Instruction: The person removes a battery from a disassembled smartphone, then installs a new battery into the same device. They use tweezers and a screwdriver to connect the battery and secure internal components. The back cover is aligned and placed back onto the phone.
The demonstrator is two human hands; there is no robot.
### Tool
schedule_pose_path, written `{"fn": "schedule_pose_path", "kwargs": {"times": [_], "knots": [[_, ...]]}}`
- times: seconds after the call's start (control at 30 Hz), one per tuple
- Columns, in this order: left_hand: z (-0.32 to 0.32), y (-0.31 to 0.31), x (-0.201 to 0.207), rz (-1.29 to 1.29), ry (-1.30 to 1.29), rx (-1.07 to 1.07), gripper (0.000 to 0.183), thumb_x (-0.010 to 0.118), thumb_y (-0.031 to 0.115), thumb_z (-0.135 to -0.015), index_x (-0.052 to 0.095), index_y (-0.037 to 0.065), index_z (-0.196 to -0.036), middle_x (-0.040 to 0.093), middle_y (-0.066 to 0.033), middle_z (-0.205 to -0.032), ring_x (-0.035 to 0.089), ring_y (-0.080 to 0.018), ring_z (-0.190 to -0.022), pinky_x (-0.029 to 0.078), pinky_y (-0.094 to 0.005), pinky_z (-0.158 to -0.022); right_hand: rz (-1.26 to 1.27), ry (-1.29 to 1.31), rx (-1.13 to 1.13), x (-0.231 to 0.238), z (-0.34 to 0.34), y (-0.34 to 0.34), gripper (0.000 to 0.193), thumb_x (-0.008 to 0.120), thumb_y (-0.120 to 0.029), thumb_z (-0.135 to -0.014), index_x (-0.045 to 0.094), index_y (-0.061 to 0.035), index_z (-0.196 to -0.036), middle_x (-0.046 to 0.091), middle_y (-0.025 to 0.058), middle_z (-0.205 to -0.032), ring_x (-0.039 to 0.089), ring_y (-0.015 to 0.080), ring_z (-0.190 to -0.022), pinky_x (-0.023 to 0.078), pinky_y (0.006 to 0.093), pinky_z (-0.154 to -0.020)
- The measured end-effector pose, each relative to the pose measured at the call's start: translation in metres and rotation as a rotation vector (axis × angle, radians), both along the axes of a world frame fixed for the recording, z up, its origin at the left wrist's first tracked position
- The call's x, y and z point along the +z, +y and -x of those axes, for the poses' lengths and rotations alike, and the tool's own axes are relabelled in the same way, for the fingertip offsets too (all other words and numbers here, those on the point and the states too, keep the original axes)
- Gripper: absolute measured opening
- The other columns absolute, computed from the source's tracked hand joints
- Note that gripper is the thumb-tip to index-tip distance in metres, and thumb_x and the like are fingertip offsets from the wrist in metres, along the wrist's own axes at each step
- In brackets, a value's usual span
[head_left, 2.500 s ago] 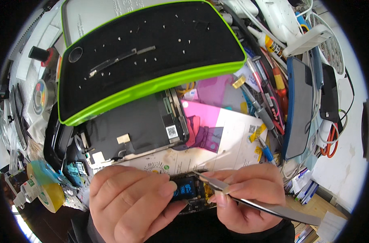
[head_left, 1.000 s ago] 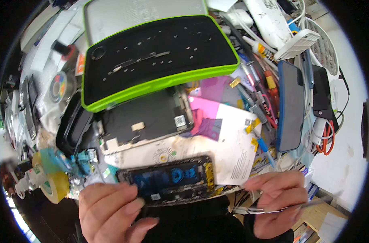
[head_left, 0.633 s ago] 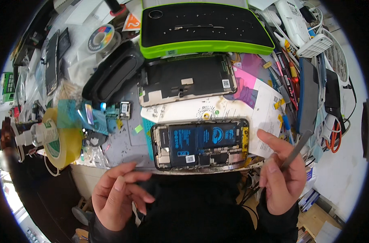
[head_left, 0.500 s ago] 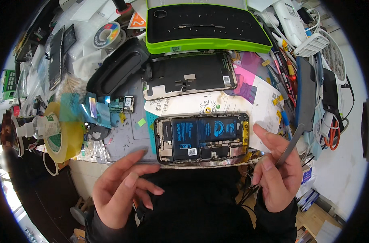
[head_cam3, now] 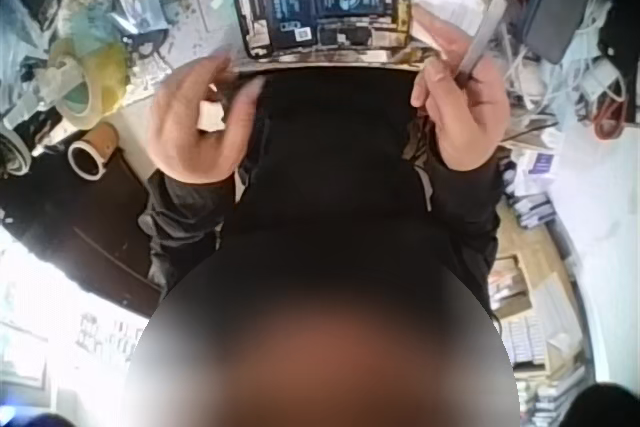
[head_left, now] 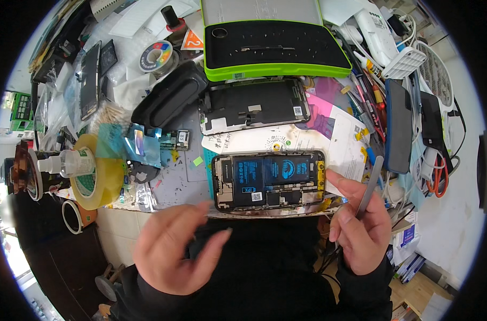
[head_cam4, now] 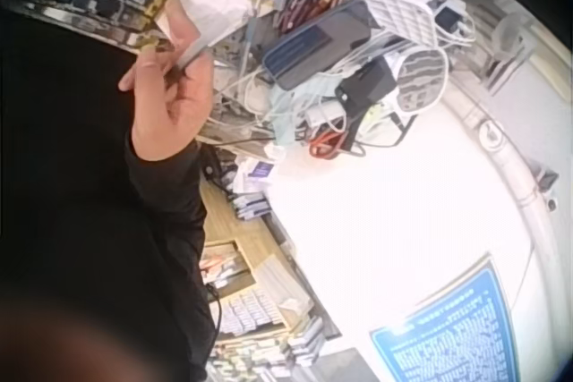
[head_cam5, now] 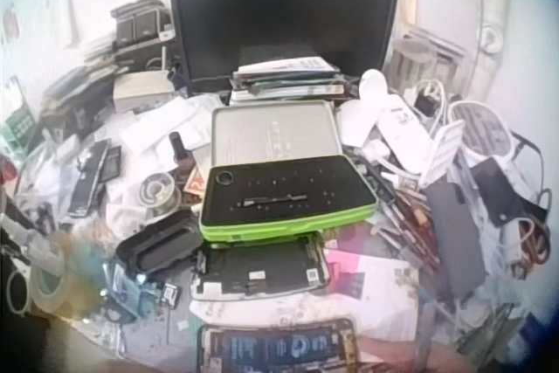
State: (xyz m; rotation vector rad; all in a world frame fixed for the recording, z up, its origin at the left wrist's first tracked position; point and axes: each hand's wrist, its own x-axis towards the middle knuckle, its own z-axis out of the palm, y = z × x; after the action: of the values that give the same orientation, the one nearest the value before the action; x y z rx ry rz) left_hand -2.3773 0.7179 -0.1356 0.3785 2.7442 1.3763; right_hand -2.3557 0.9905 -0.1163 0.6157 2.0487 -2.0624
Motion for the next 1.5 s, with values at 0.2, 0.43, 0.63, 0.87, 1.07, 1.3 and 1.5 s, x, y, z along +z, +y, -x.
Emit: {"fn": "schedule_pose_path", "kwargs": {"times": [0.2,0.43,0.63,0.87,1.07,1.3,1.5], "knots": [[0.015,0.012,-0.037,0.195,0.501,-0.297,0.04,0.085,0.025,-0.08,0.057,0.005,-0.102,0.07,-0.0199,-0.125,0.062,-0.0375,-0.126,0.049,-0.0447,-0.104,-0.224,0.135,0.075,-0.007,-0.006,-0.002,0.041,0.06,0.004,-0.092,0.054,0.0022,-0.133,0.057,0.0209,-0.143,0.05,0.0024,-0.069,0.044,0.0167,-0.063],[0.007,0.014,-0.048,0.294,0.426,-0.323,0.047,0.085,0.034,-0.079,0.046,0.01,-0.091,0.068,-0.0194,-0.131,0.053,-0.0375,-0.136,0.035,-0.0505,-0.115,-0.284,0.111,0.135,-0.011,-0.005,-0.002,0.027,0.061,0.007,-0.091,0.056,0.0001,-0.118,0.057,0.0252,-0.143,0.046,-0.0007,-0.062,0.038,0.0153,-0.059],[0.007,0.02,-0.039,0.283,0.376,-0.289,0.044,0.086,0.026,-0.077,0.047,0.01,-0.091,0.069,-0.0191,-0.129,0.058,-0.0332,-0.13,0.037,-0.0488,-0.113,-0.27,0.064,0.11,-0.008,-0.002,-0.002,0.02,0.061,0.005,-0.093,0.055,-0.0003,-0.111,0.059,0.0274,-0.14,0.047,-0.0012,-0.059,0.037,0.0157,-0.056],[0.007,0.041,-0.018,0.455,0.374,-0.217,0.042,0.074,0.041,-0.087,0.064,0.006,-0.107,0.073,-0.0143,-0.117,0.065,-0.0275,-0.12,0.04,-0.0497,-0.111,-0.287,0.082,0.116,-0.008,0.0,0.001,0.019,0.062,0.005,-0.093,0.055,0.0003,-0.109,0.06,0.0286,-0.138,0.046,-0.0022,-0.059,0.037,0.016,-0.054],[0.009,0.057,-0.006,0.585,0.278,-0.28,0.077,0.069,0.058,-0.088,0.058,-0.004,-0.132,0.057,-0.0237,-0.143,0.053,-0.0378,-0.135,0.028,-0.0614,-0.116,-0.443,0.164,0.315,0.002,0.007,0.002,0.02,0.067,0.0,-0.09,0.059,-0.0001,-0.108,0.059,0.0297,-0.138,0.054,0.0045,-0.059,0.043,0.0195,-0.056],[0.006,0.057,-0.019,0.708,0.202,-0.373,0.09,0.048,0.071,-0.095,0.052,-0.007,-0.141,0.051,-0.0267,-0.147,0.047,-0.0404,-0.141,0.023,-0.0636,-0.118,-0.802,0.456,0.638,-0.007,0.025,-0.001,0.023,0.076,-0.008,-0.083,0.059,-0.0021,-0.096,0.063,0.0289,-0.131,0.071,0.0283,-0.073,0.058,0.0327,-0.065],[0.004,0.061,-0.017,0.723,0.15,-0.357,0.092,0.051,0.073,-0.091,0.052,-0.004,-0.143,0.05,-0.0282,-0.147,0.046,-0.0431,-0.14,0.023,-0.0661,-0.118,-0.955,0.385,0.676,-0.011,0.022,-0.006,0.026,0.079,-0.007,-0.078,0.06,-0.0025,-0.094,0.063,0.0252,-0.134,0.068,0.0225,-0.059,0.056,0.03,-0.056]]}}
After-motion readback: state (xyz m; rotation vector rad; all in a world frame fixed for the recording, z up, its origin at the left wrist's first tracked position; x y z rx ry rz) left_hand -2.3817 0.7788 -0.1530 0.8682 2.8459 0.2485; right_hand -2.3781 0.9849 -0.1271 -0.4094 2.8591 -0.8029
